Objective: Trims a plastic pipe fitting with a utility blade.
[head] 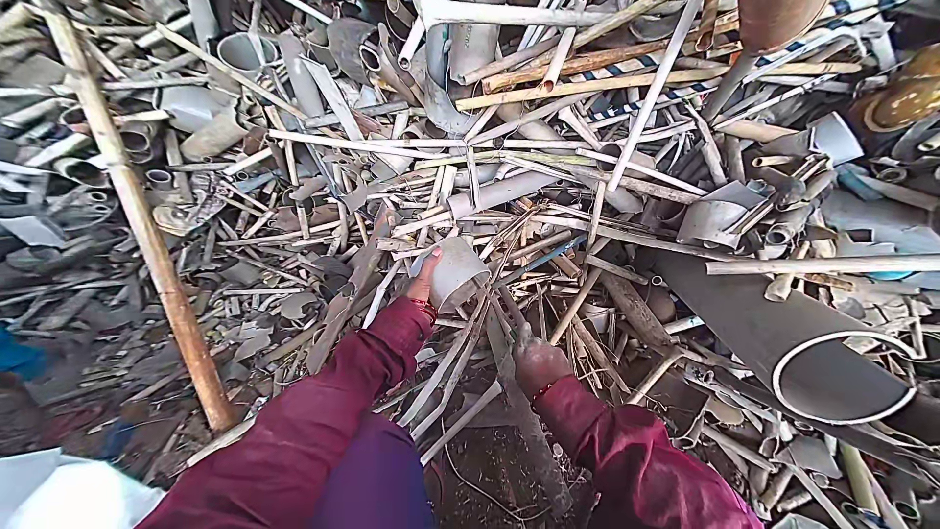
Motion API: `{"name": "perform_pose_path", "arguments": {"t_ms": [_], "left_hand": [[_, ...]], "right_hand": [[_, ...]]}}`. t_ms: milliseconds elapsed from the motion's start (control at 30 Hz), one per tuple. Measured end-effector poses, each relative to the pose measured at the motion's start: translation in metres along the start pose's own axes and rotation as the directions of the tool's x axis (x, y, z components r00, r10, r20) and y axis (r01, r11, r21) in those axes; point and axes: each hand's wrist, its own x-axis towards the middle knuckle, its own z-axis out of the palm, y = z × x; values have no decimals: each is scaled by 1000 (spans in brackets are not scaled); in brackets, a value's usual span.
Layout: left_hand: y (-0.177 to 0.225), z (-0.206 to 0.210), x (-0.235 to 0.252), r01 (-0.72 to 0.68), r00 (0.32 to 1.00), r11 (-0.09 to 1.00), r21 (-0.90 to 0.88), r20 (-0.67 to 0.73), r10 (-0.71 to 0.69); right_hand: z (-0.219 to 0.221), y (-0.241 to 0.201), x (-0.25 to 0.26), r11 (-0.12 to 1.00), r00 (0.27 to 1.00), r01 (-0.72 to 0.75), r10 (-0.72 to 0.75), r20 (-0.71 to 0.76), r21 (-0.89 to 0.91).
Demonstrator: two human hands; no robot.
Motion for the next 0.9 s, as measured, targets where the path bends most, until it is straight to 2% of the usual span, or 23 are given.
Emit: {"name": "perform_pose_path", "arguments": {"t_ms": [133, 167, 267, 300, 400, 533, 667, 800, 833, 900], "left_hand": [[-4, 5, -2, 27, 999, 999, 39, 17, -28], [-3, 6, -5, 25, 999, 997, 67, 22, -26], [1, 12, -12, 7, 1000, 996, 94, 22, -9], [1, 13, -13, 5, 1000, 995, 102, 26, -7], [6, 19, -23, 34, 999, 993, 116, 7, -35], [-8, 14, -5, 12, 999, 994, 112, 35, -16], [-7, 18, -11, 63, 998, 992, 109, 9, -64], [0, 24, -22, 36, 995, 991, 128, 84, -47], [2, 25, -25, 26, 996, 992, 126, 83, -36], [1, 24, -22, 31, 998, 997, 72, 58, -35]], "right_hand": [[1, 2, 8, 968, 969, 210, -225, 103, 140], [0, 1, 9, 975, 975, 197, -206, 87, 107], [-8, -2, 9, 999, 999, 35, -36, 14, 15], [-8, -2, 10, 998, 999, 50, -50, 18, 36], [-4, 1, 17, 964, 972, 201, -219, 89, 173], [-12, -1, 15, 996, 998, 65, -66, 14, 65], [-9, 5, 23, 965, 981, 168, -183, 58, 202], [-12, 0, 20, 990, 999, 44, -44, -4, 132], [-11, 2, 20, 983, 996, 83, -86, 12, 166], [-6, 9, 23, 919, 958, 247, -279, 63, 308]]}}
